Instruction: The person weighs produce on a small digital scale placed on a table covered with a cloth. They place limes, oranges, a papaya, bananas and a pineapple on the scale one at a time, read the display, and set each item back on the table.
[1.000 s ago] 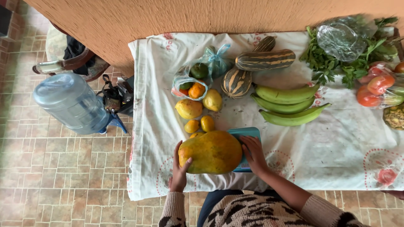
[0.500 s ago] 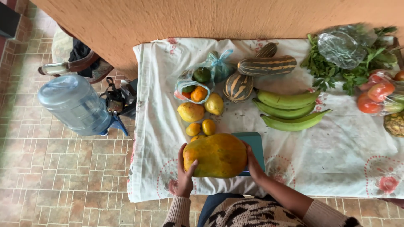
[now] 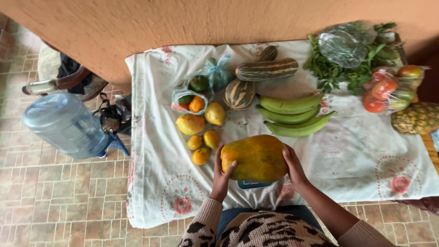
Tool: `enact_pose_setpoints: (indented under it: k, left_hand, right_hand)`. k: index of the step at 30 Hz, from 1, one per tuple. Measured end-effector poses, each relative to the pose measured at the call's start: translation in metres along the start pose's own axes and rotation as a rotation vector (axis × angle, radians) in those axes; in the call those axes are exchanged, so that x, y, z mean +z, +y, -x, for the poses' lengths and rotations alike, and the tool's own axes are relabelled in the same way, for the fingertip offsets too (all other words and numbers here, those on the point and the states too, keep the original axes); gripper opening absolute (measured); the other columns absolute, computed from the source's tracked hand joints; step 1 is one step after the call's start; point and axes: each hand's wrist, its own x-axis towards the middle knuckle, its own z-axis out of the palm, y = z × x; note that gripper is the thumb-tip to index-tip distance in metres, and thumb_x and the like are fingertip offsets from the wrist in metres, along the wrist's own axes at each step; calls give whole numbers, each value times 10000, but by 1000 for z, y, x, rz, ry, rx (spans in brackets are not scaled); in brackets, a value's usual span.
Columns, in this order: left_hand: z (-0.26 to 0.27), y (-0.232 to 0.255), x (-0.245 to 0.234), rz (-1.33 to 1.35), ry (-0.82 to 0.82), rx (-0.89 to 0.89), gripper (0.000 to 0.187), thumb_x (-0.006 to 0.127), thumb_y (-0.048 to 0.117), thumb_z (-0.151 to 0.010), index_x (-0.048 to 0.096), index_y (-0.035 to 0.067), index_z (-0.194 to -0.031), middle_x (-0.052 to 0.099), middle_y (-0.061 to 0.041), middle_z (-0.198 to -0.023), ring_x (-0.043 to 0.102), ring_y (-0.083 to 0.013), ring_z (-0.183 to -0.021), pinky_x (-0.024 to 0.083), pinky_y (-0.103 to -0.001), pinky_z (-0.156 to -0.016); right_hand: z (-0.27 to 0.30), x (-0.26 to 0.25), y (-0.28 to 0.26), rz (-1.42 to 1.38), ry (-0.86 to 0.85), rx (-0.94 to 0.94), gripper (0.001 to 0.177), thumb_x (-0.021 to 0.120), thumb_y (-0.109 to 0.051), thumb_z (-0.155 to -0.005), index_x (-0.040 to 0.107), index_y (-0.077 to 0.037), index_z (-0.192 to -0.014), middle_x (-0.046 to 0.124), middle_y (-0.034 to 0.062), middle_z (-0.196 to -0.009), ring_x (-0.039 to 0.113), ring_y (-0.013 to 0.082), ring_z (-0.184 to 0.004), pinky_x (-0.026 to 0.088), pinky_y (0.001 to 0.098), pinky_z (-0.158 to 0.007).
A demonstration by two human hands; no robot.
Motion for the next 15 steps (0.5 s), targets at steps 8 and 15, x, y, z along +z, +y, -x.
enact_pose_setpoints:
  k: [8, 15]
  left_hand:
    - [-2, -19, 2, -8, -4, -18, 799, 708, 285, -927, 309, 143, -1605, 428, -140, -1579, 444, -271, -1433, 362, -382, -1175]
    - [-2, -42, -5, 10, -19, -15, 752, 620, 301, -998, 240, 160, -1631, 368, -132, -1621, 370, -257, -1484, 294, -374, -1210]
  right_hand:
    - [0, -11, -2, 16, 3, -7, 795, 588, -602, -911, 428, -139, -1537, 480, 109, -1544, 398, 238, -1466, 301, 402, -1190]
    - [-8, -10, -29, 185, -7, -22, 819, 627, -588, -886, 424, -148, -1546, 501, 111, -1518, 451, 244, -1427, 365, 387, -1148]
